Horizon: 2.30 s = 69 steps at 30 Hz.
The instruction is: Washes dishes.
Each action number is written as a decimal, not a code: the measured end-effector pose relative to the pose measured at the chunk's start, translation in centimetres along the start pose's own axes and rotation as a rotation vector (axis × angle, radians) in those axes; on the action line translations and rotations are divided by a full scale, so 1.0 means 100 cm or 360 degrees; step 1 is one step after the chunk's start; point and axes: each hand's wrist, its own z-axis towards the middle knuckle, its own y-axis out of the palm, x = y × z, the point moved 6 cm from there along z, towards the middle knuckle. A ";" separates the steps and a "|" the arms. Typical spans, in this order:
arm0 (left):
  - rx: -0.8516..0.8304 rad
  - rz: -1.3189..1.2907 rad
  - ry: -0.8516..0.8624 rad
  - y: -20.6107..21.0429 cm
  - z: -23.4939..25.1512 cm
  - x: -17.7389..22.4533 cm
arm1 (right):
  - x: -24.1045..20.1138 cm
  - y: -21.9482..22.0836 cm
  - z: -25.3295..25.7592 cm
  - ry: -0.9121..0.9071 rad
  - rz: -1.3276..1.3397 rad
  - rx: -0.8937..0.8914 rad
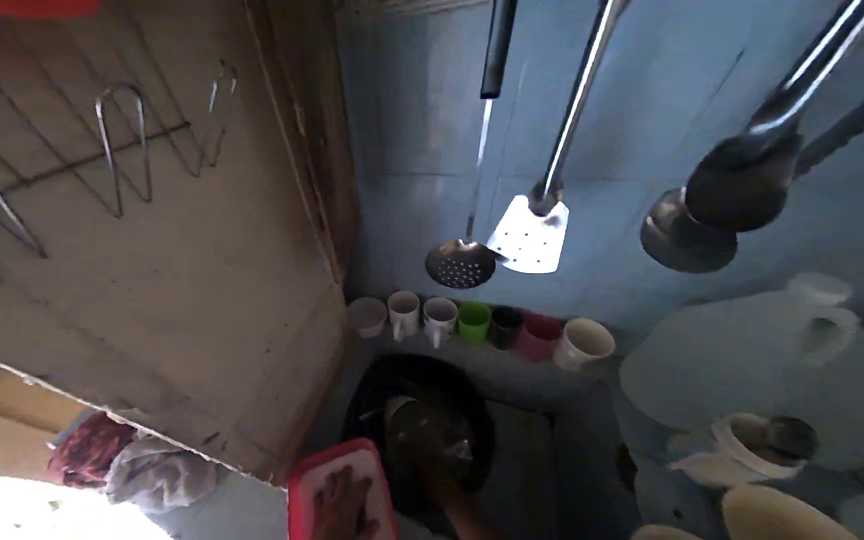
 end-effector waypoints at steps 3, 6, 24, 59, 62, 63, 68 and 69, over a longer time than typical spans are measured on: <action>-0.0010 -0.0025 -0.0020 0.000 0.000 0.001 | 0.007 -0.003 0.003 -0.0050 -0.0068 -0.0098; -0.0047 -0.0047 -0.0023 0.000 0.000 0.004 | 0.051 0.000 0.030 0.0119 0.0075 -0.0169; 0.0116 -0.0529 -0.0038 -0.021 -0.024 0.003 | 0.061 0.050 -0.011 -0.0315 0.0600 -0.0040; 0.0534 -0.3234 0.0079 -0.015 -0.002 0.033 | 0.016 0.088 -0.035 -0.0446 0.0148 0.0021; 0.0472 -0.3324 -0.0059 -0.007 -0.004 0.034 | 0.014 0.092 -0.040 -0.0412 0.0058 -0.0013; 0.0504 -0.3321 -0.0125 -0.006 -0.006 0.034 | 0.012 0.095 -0.042 -0.0410 0.0020 -0.0023; 0.0635 -0.3239 -0.0516 -0.002 -0.017 0.046 | 0.012 0.108 -0.042 -0.0502 -0.0233 0.0049; 0.0667 -0.3232 -0.0525 -0.005 -0.020 0.049 | 0.012 0.109 -0.041 -0.0502 -0.0276 0.0056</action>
